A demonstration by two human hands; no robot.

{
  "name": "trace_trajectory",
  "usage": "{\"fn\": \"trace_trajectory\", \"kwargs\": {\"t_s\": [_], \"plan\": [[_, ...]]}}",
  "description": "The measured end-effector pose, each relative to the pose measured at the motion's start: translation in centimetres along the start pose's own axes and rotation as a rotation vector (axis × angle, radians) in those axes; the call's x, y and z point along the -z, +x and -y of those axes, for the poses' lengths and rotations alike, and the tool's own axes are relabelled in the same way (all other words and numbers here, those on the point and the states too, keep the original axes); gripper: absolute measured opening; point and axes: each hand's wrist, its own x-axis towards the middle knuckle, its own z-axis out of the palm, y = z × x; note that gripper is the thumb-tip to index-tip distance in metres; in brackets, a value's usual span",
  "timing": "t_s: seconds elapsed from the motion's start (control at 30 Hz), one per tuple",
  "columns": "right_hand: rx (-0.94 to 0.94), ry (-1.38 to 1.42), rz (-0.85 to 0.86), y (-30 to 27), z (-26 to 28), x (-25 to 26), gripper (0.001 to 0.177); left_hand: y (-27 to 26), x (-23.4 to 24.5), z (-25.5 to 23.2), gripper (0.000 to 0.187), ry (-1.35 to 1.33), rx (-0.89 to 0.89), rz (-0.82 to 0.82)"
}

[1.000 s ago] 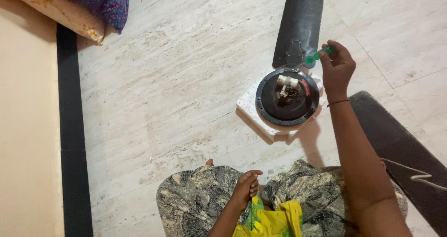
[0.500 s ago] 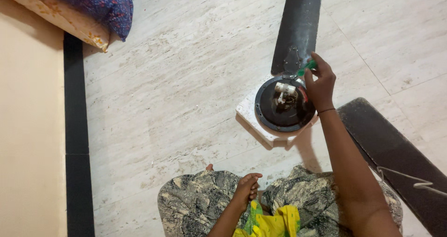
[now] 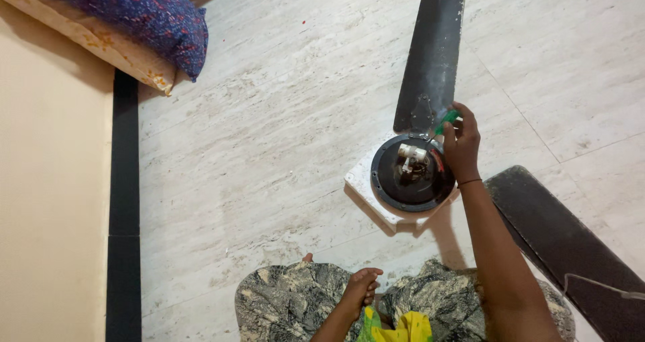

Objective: The person uses a screwdriver to loosen and remove screws from the fan blade mounting brackets. They detach two fan blades from the motor housing and place them on the floor, leaving the central motor unit exposed.

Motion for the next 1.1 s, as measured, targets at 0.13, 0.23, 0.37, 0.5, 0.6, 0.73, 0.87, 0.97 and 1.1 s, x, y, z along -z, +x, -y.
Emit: {"fn": "trace_trajectory", "kwargs": {"t_s": [0.13, 0.23, 0.37, 0.5, 0.6, 0.73, 0.87, 0.97, 1.1], "plan": [[-0.042, -0.042, 0.059, 0.3, 0.7, 0.3, 0.042, -2.7, 0.0, -1.1, 0.019, -0.011, -0.02, 0.127], [0.001, -0.109, 0.086, 0.0, 1.1, 0.5, 0.043, -7.2, 2.5, -2.1, 0.026, 0.163, 0.047, 0.241], [0.103, -0.124, 0.095, -0.1, 1.4, 0.9, 0.043, -13.0, 8.6, -3.6, 0.023, 0.099, 0.139, 0.275], [-0.022, -0.168, 0.101, 0.1, 1.2, 0.8, 0.04, -16.6, 14.1, -4.2, 0.025, -0.162, 0.086, 0.367], [0.006, -0.173, 0.123, 0.2, 0.8, 0.8, 0.039, -16.9, 14.9, -4.1, 0.027, -0.188, 0.095, 0.277], [-0.029, -0.203, 0.15, -0.6, 1.2, 0.2, 0.036, -16.2, 13.7, -4.7, 0.028, -0.069, 0.078, 0.227], [-0.02, -0.168, 0.163, -0.8, 2.1, 0.0, 0.037, -16.1, 12.8, -5.2, 0.031, -0.169, 0.095, 0.26], [-0.043, -0.172, 0.165, -1.0, 2.5, 0.2, 0.044, -16.2, 12.9, -5.3, 0.033, -0.188, 0.096, 0.279], [-0.026, -0.142, 0.155, -0.7, 2.3, 0.6, 0.046, -15.6, 13.3, -5.5, 0.033, -0.214, 0.11, 0.323]]}}
